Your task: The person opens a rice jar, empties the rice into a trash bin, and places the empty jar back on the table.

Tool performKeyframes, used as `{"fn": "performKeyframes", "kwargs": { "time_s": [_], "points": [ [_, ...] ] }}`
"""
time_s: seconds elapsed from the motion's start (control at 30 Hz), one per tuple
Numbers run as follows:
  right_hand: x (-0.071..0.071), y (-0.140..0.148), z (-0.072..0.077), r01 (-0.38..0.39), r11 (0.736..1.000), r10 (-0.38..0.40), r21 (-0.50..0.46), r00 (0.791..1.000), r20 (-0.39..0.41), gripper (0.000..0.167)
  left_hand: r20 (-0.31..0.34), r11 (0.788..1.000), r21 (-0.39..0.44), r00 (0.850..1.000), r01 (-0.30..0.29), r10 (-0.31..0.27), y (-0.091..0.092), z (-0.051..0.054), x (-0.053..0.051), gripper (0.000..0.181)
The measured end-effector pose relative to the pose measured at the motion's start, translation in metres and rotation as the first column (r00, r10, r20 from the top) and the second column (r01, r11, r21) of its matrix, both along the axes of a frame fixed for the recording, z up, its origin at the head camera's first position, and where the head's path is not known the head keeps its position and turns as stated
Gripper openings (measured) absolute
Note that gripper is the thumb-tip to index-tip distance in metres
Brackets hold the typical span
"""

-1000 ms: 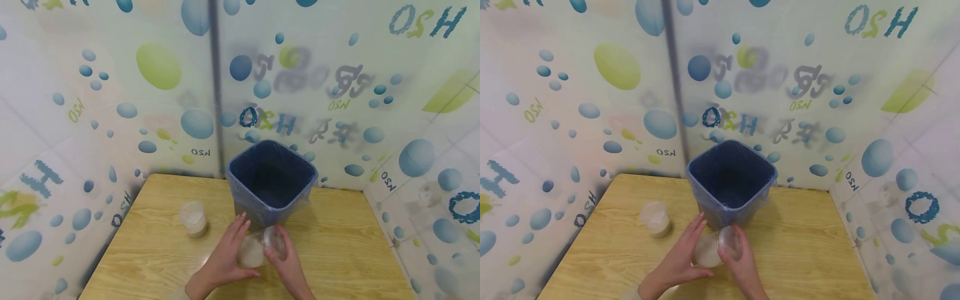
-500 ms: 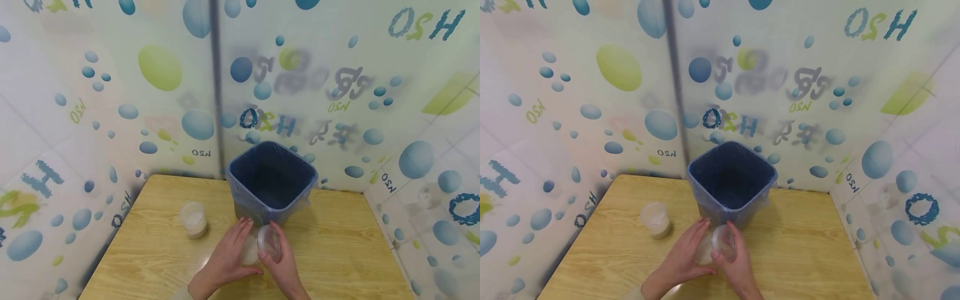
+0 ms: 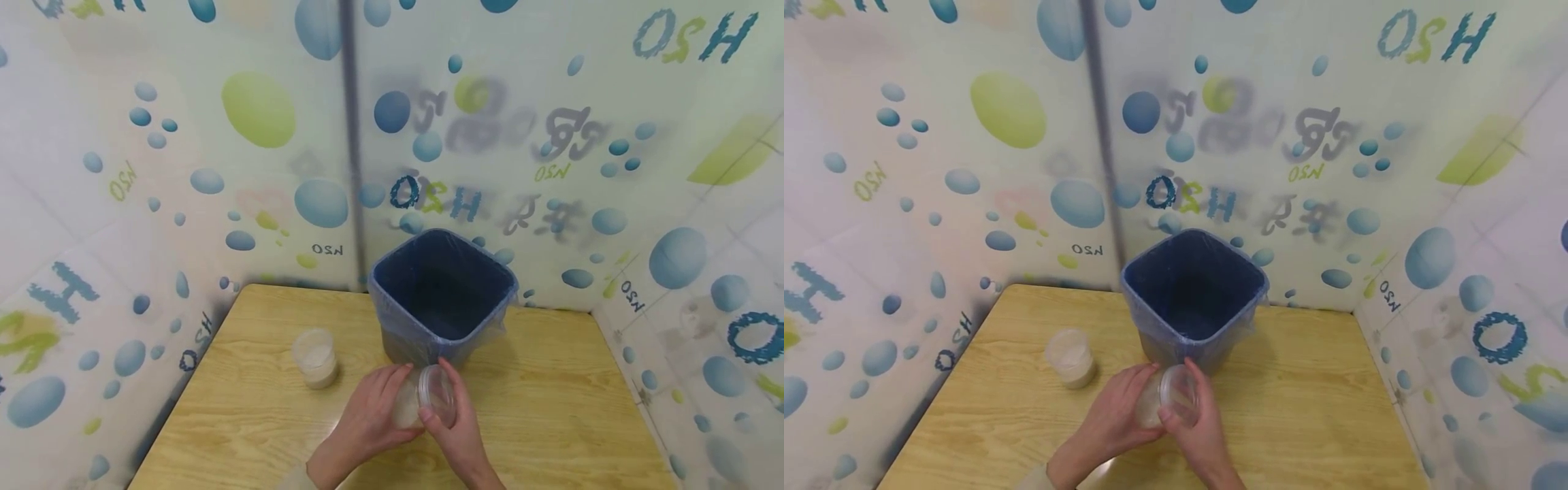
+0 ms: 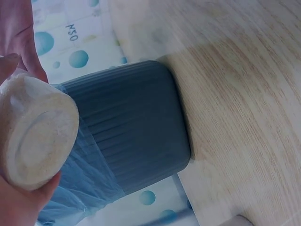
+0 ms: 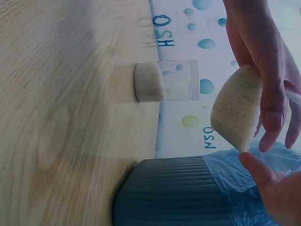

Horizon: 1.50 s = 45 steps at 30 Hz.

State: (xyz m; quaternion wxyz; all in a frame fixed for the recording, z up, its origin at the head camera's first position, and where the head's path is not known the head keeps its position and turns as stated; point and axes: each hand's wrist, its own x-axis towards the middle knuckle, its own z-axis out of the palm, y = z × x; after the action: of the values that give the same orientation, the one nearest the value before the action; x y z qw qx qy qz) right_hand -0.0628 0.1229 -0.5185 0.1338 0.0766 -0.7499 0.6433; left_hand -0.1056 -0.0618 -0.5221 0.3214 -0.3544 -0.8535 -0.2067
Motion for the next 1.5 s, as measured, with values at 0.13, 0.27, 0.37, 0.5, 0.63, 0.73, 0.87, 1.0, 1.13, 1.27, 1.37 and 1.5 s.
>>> {"fn": "performKeyframes", "kwargs": {
  "time_s": [0.13,0.27,0.37,0.5,0.63,0.73,0.87,1.0,1.13,1.27,1.37,1.5],
  "points": [
    [-0.002,0.004,0.004,-0.009,0.995,0.011,0.103,1.000,-0.012,0.074,0.002,1.000,0.003,1.000,0.006,-0.006,-0.001,0.000,-0.001,0.105],
    [-0.004,0.011,0.008,-0.016,0.971,0.032,0.241,0.997,-0.065,0.075,0.018,1.000,0.008,1.000,0.015,-0.015,-0.003,0.000,-0.002,0.103],
    [-0.007,0.019,0.009,-0.029,0.955,0.072,0.294,0.988,-0.136,0.076,0.040,0.999,0.036,0.999,0.025,-0.026,-0.006,0.000,-0.003,0.103],
    [-0.010,0.027,0.012,-0.035,0.939,0.121,0.341,0.965,-0.233,0.074,0.052,0.997,0.078,0.998,0.030,-0.034,-0.010,0.002,-0.005,0.107],
    [-0.011,0.030,0.020,0.051,0.887,0.112,0.458,0.941,-0.320,0.073,0.044,0.996,0.084,0.999,0.024,-0.028,-0.012,0.005,-0.006,0.107],
    [-0.011,0.028,0.028,0.139,0.825,0.098,0.547,0.919,-0.382,0.074,0.013,0.996,0.087,1.000,0.027,-0.029,-0.010,0.008,-0.007,0.105],
    [-0.011,0.023,0.043,0.209,0.765,0.095,0.610,0.899,-0.427,0.074,-0.044,0.994,0.104,0.998,0.042,-0.037,-0.007,0.014,-0.008,0.102],
    [-0.011,0.017,0.058,0.233,0.727,0.078,0.646,0.907,-0.414,0.070,-0.108,0.992,0.118,0.993,0.051,-0.038,-0.005,0.021,-0.011,0.102],
    [-0.013,0.013,0.065,0.245,0.707,0.055,0.664,0.916,-0.397,0.066,-0.146,0.991,0.122,0.989,0.047,-0.029,-0.004,0.028,-0.013,0.103],
    [-0.019,0.012,0.067,0.250,0.721,0.053,0.646,0.910,-0.412,0.063,-0.155,0.991,0.129,0.988,0.042,-0.022,-0.002,0.032,-0.016,0.103],
    [-0.025,0.012,0.066,0.250,0.737,0.058,0.628,0.902,-0.427,0.061,-0.160,0.990,0.139,0.987,0.035,-0.013,-0.001,0.033,-0.019,0.102],
    [-0.031,0.012,0.069,0.232,0.746,0.058,0.625,0.911,-0.408,0.058,-0.145,0.990,0.140,0.989,0.019,0.002,0.001,0.034,-0.023,0.100]
  ]
}}
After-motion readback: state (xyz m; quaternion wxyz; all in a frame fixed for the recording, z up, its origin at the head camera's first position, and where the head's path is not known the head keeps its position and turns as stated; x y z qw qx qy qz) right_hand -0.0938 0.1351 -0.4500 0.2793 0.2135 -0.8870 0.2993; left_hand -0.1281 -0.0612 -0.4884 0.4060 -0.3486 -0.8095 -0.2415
